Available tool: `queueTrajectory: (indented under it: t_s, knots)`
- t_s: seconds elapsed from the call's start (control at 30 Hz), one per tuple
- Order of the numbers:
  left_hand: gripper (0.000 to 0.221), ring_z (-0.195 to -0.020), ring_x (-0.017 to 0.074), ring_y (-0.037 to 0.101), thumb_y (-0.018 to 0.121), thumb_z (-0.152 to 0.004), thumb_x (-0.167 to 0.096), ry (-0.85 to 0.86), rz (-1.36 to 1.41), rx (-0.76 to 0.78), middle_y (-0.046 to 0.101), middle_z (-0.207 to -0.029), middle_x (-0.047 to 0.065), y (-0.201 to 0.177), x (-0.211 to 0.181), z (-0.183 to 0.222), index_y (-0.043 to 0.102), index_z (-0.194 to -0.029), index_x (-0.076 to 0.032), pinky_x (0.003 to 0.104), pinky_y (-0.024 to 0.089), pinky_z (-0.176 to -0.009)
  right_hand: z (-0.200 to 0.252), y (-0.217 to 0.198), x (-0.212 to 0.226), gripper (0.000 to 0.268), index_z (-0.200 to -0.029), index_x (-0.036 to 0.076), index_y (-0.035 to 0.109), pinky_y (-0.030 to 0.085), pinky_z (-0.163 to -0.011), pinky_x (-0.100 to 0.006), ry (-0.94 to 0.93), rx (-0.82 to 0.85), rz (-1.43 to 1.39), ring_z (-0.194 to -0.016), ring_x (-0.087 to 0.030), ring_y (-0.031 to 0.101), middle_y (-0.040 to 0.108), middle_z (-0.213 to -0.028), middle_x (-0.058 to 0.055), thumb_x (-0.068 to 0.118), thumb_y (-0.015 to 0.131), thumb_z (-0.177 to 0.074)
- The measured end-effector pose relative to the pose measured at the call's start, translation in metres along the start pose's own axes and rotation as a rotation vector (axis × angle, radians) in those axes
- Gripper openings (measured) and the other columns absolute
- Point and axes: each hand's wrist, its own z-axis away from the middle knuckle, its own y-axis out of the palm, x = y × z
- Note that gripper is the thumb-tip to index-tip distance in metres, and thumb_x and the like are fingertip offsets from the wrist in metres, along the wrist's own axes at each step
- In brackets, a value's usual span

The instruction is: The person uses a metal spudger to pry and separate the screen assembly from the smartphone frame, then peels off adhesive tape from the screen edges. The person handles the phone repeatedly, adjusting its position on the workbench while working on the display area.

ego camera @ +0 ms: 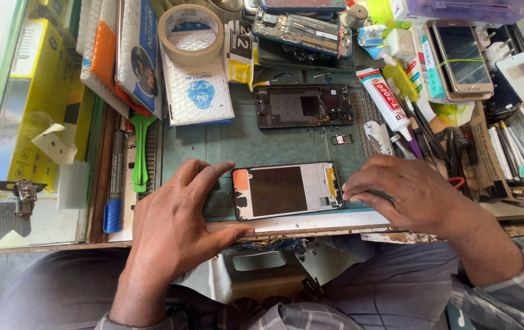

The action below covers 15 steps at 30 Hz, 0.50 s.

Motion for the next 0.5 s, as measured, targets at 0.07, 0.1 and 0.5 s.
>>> queueTrajectory:
  t_s: [0.07, 0.1, 0.5]
  knots:
    - [0.095, -0.094, 0.0326, 0.068, 0.087, -0.057, -0.058, -0.004, -0.033, 0.011, 0.065, -0.117, 0.006, 0.001, -0.001, -0.002, 0.063, -0.140, -0.020, 0.047, 0.054, -0.069, 0.002, 0.000, 0.003, 0.022, -0.104, 0.011, 0.068, 0.057, -0.067, -0.035, 0.012, 0.019, -0.005, -0.082, -0.021, 0.073, 0.074, -0.094, -0.001, 0.014, 0.076, -0.084]
    - [0.098, -0.095, 0.0321, 0.068, 0.086, -0.057, -0.061, -0.007, -0.049, 0.016, 0.065, -0.116, 0.006, 0.002, -0.001, -0.002, 0.062, -0.142, -0.020, 0.047, 0.054, -0.068, 0.003, 0.000, 0.003, 0.021, -0.105, 0.011, 0.070, 0.057, -0.068, -0.035, 0.027, -0.005, -0.024, -0.082, -0.021, 0.073, 0.075, -0.095, -0.002, 0.012, 0.076, -0.084]
    - [0.095, -0.089, 0.0284, 0.067, 0.088, -0.054, -0.059, 0.029, -0.118, -0.057, 0.065, -0.113, 0.005, 0.009, -0.005, 0.001, 0.066, -0.137, -0.019, 0.043, 0.054, -0.061, 0.017, 0.014, 0.030, 0.018, -0.099, 0.009, 0.079, 0.059, -0.066, -0.029, 0.365, -0.226, -0.096, -0.078, -0.016, 0.078, 0.079, -0.093, -0.006, 0.007, 0.078, -0.081]
